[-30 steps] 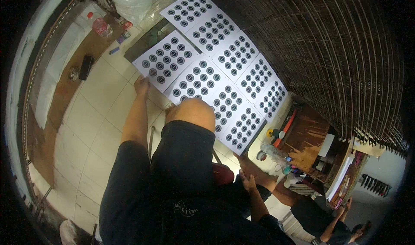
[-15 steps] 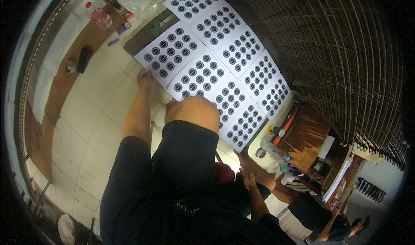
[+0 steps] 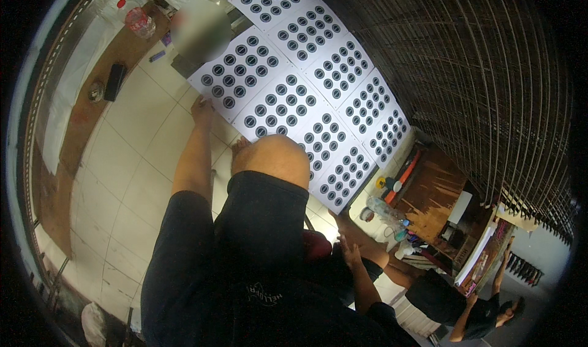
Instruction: The person receives sheets of circular stickers from another person and places them in a grid pattern on a low metal frame on the floor. The person continues to arrange multiple sticker sheets into rows and columns.
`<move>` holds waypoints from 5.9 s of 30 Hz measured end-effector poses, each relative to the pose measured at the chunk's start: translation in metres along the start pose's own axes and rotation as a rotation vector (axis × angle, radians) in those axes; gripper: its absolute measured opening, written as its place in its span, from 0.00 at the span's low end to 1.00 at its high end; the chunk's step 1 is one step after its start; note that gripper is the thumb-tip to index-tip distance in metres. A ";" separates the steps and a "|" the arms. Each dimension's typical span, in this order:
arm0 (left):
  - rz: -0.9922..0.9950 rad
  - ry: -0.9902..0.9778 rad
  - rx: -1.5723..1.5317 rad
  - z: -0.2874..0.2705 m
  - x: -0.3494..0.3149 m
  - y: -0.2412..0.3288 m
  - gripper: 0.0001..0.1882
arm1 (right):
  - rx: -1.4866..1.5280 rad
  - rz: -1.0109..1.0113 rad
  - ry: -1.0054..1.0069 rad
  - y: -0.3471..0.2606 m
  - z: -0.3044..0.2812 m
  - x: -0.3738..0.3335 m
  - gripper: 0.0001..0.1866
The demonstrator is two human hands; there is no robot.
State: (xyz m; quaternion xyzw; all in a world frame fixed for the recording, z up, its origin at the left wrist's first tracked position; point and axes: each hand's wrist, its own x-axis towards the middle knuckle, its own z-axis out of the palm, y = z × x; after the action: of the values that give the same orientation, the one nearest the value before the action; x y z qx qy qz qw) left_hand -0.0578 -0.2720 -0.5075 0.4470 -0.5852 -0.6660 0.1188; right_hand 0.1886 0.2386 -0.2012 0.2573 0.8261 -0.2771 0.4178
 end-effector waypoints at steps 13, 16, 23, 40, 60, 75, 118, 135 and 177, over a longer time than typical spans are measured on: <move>-0.007 0.102 0.308 -0.021 -0.020 0.008 0.39 | 0.027 -0.352 0.574 -0.041 -0.100 0.011 0.24; 0.021 -0.003 0.086 -0.026 -0.072 0.036 0.38 | -0.228 -0.775 1.096 -0.101 -0.176 0.000 0.21; 0.028 -0.282 -0.036 -0.053 -0.183 0.130 0.24 | -0.446 -0.746 1.539 -0.187 -0.301 -0.009 0.24; 0.879 -0.596 0.452 -0.053 -0.310 0.274 0.08 | -0.496 -0.691 1.553 -0.127 -0.270 0.030 0.06; 0.917 -0.624 0.614 -0.041 -0.305 0.276 0.10 | -0.194 -0.210 0.008 0.025 0.056 0.232 0.48; 0.914 -0.759 0.575 -0.026 -0.308 0.259 0.14 | 2.235 -0.671 1.522 0.293 -0.298 -0.080 0.48; 0.801 -0.639 0.405 -0.052 -0.285 0.248 0.08 | 1.609 -0.723 0.930 0.071 -0.194 -0.215 0.18; 0.812 -0.797 0.991 -0.056 -0.359 0.276 0.41 | 1.800 -0.605 0.545 0.038 -0.231 0.119 0.23; 0.804 -0.809 1.126 -0.023 -0.344 0.279 0.39 | 1.943 -0.185 0.525 0.026 -0.163 0.381 0.27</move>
State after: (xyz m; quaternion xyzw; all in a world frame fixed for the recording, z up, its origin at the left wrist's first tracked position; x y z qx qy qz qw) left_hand 0.0535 -0.1333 -0.1015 -0.0814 -0.9474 -0.2872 -0.1150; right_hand -0.0808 0.4406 -0.4444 0.4741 0.3251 -0.7956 -0.1909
